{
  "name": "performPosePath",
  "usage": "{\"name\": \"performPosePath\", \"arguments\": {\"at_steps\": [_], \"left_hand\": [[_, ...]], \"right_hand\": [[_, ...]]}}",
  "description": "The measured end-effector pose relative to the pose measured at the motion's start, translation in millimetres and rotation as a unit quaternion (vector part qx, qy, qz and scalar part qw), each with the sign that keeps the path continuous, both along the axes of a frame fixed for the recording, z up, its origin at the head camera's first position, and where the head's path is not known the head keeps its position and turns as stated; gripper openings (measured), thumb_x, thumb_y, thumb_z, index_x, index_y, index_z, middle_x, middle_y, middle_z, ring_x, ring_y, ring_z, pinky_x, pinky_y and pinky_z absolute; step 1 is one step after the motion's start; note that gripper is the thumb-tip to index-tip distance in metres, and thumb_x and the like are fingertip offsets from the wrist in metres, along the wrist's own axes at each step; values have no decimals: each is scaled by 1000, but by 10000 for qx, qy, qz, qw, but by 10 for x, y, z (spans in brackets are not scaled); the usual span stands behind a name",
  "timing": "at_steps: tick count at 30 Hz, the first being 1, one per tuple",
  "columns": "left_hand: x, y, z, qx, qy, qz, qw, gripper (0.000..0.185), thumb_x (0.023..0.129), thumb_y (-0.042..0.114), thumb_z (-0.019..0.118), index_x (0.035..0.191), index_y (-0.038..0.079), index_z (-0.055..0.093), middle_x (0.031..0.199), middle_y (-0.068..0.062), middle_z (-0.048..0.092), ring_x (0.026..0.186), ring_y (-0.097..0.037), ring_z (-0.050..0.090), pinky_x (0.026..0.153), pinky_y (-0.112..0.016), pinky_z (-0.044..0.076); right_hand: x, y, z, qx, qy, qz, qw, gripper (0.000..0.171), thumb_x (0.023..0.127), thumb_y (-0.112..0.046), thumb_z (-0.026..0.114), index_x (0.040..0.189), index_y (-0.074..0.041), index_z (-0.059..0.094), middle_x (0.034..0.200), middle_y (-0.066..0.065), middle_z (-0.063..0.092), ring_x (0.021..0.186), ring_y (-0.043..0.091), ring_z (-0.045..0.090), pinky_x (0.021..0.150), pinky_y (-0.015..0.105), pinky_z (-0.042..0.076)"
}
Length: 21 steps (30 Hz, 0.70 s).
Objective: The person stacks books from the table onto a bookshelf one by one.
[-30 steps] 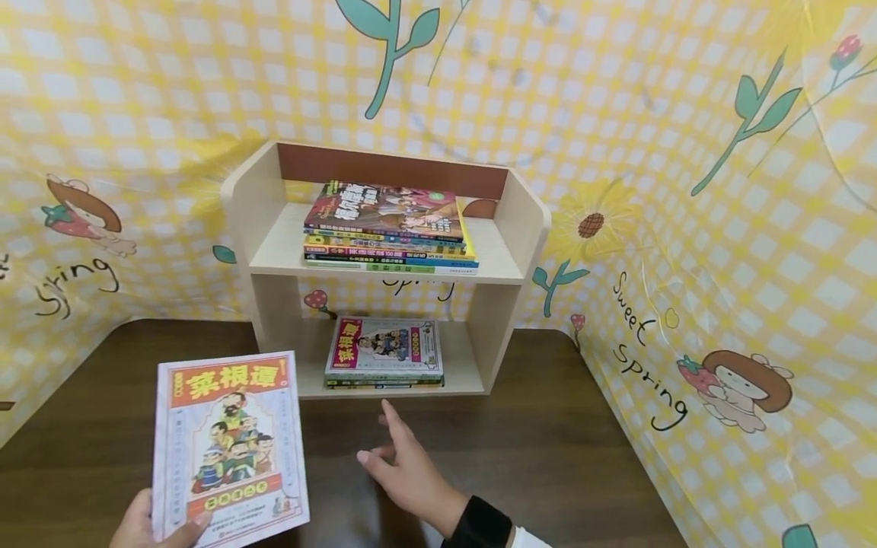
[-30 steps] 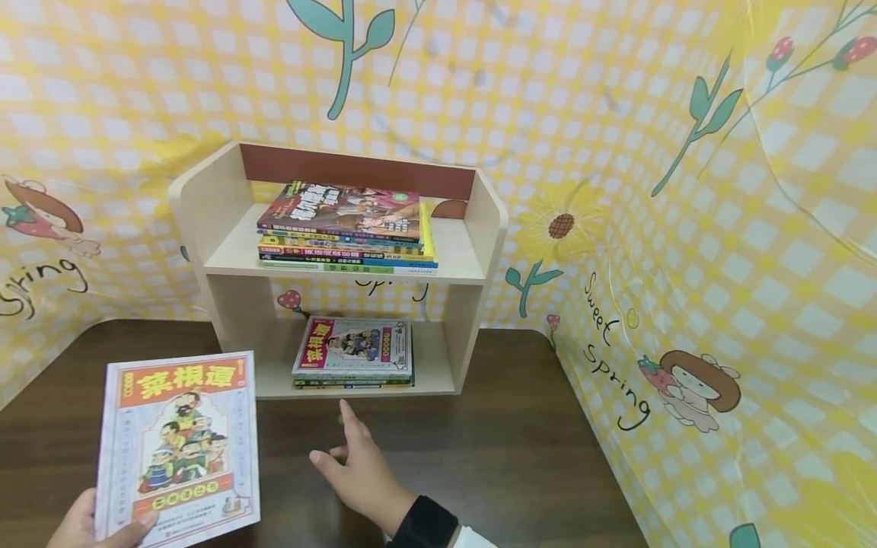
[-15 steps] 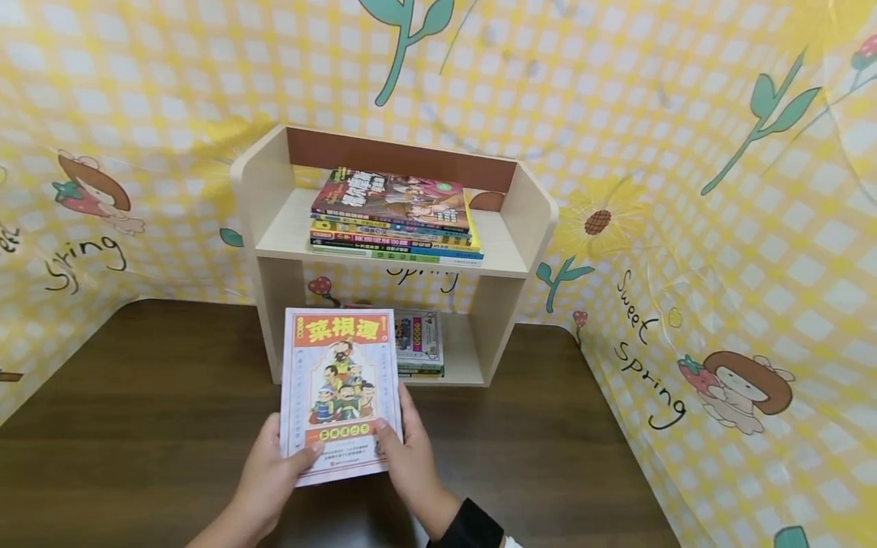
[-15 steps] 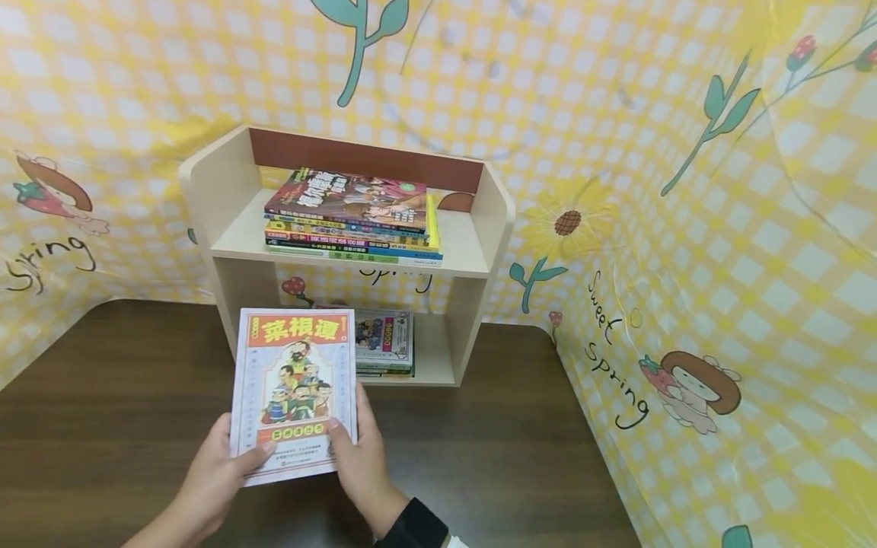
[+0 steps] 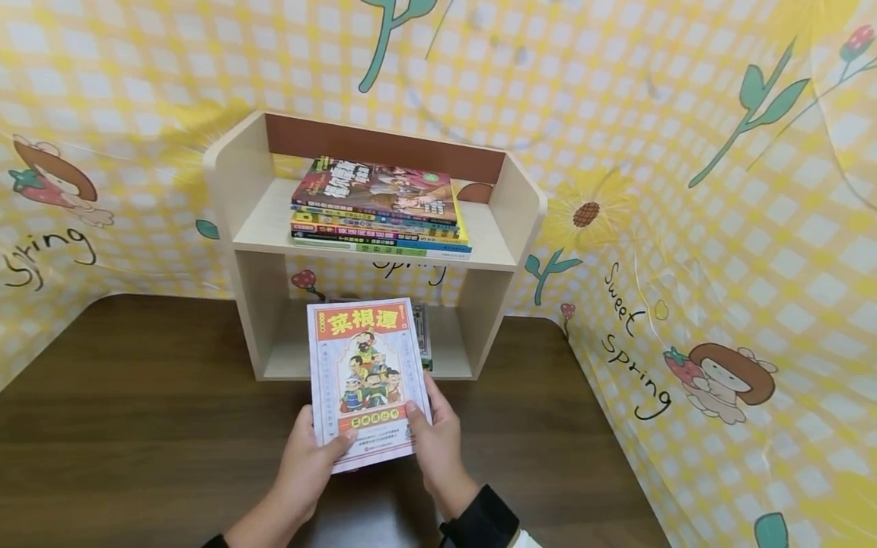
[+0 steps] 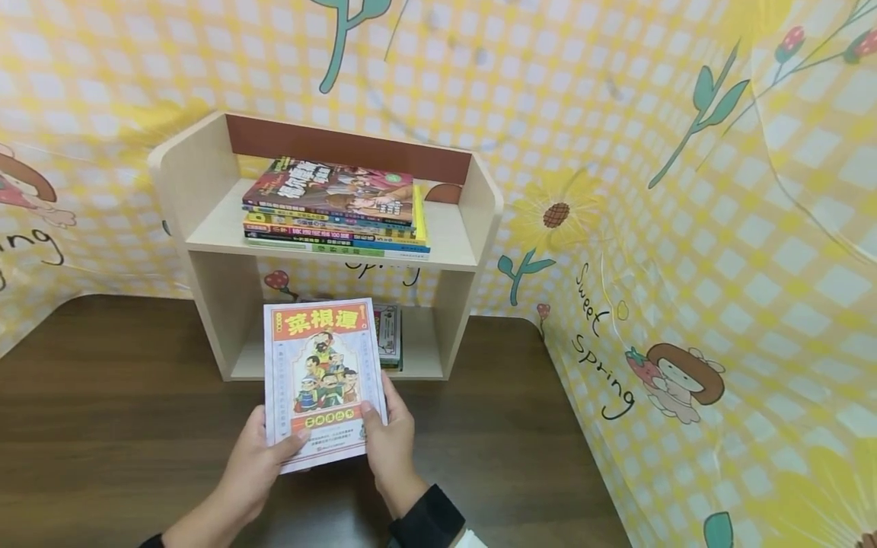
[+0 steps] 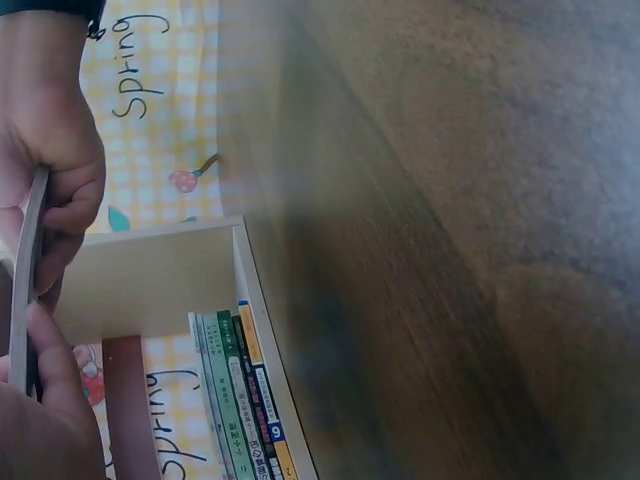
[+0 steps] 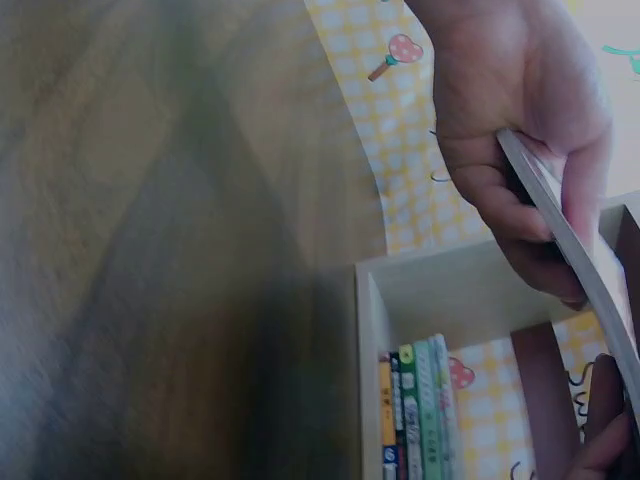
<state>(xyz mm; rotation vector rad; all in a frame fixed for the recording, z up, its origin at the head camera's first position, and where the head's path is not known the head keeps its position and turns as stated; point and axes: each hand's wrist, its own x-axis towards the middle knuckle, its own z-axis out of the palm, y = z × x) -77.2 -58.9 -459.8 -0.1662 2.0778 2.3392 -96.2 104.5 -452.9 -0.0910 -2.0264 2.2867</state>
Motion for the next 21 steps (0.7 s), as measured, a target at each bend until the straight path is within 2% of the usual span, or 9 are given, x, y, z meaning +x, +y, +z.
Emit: {"name": "performPosePath", "arguments": {"at_steps": [4, 8, 14, 17, 21], "left_hand": [[-19, 18, 7, 170, -105, -153, 9997, 48, 85, -5, 67, 124, -3, 39, 105, -19, 67, 77, -18, 69, 60, -34, 57], [-72, -38, 40, 280, -57, -351, 9990, 53, 79, -6, 72, 121, -4, 38, 101, -19, 68, 79, -19, 69, 68, -32, 57], [-191, -276, 124, 534, 97, -476, 9974, 65, 83, -7, 68, 133, -5, 25, 102, -13, 63, 78, -16, 68, 69, -34, 58], [-250, -398, 149, 565, 180, -586, 9965, 72, 83, -7, 68, 137, -4, 21, 105, -11, 60, 82, -14, 68, 72, -34, 58], [-312, -518, 156, 509, 232, -797, 9952, 85, 81, -7, 71, 145, 0, 16, 113, -12, 55, 87, -14, 67, 74, -32, 58]], "right_hand": [[-32, 108, 48, 192, 34, 26, 9998, 55, 96, -1, 54, 148, -13, 40, 137, 18, 53, 86, 16, 64, 69, 24, 54], [-35, 242, 82, 426, -79, 258, 9987, 53, 97, -5, 54, 147, -13, 41, 133, 18, 55, 79, 15, 64, 65, 25, 53], [-18, 453, 96, 487, -432, 956, 9933, 51, 97, -7, 54, 147, -14, 43, 119, 17, 62, 75, 16, 66, 65, 27, 54], [-36, 564, 95, 420, -606, 1382, 9877, 51, 98, -8, 54, 147, -13, 42, 114, 14, 64, 76, 16, 67, 65, 27, 55], [-81, 696, 90, 310, -760, 1914, 9781, 53, 98, -8, 54, 148, -9, 38, 114, 13, 65, 77, 16, 68, 67, 27, 56]]}}
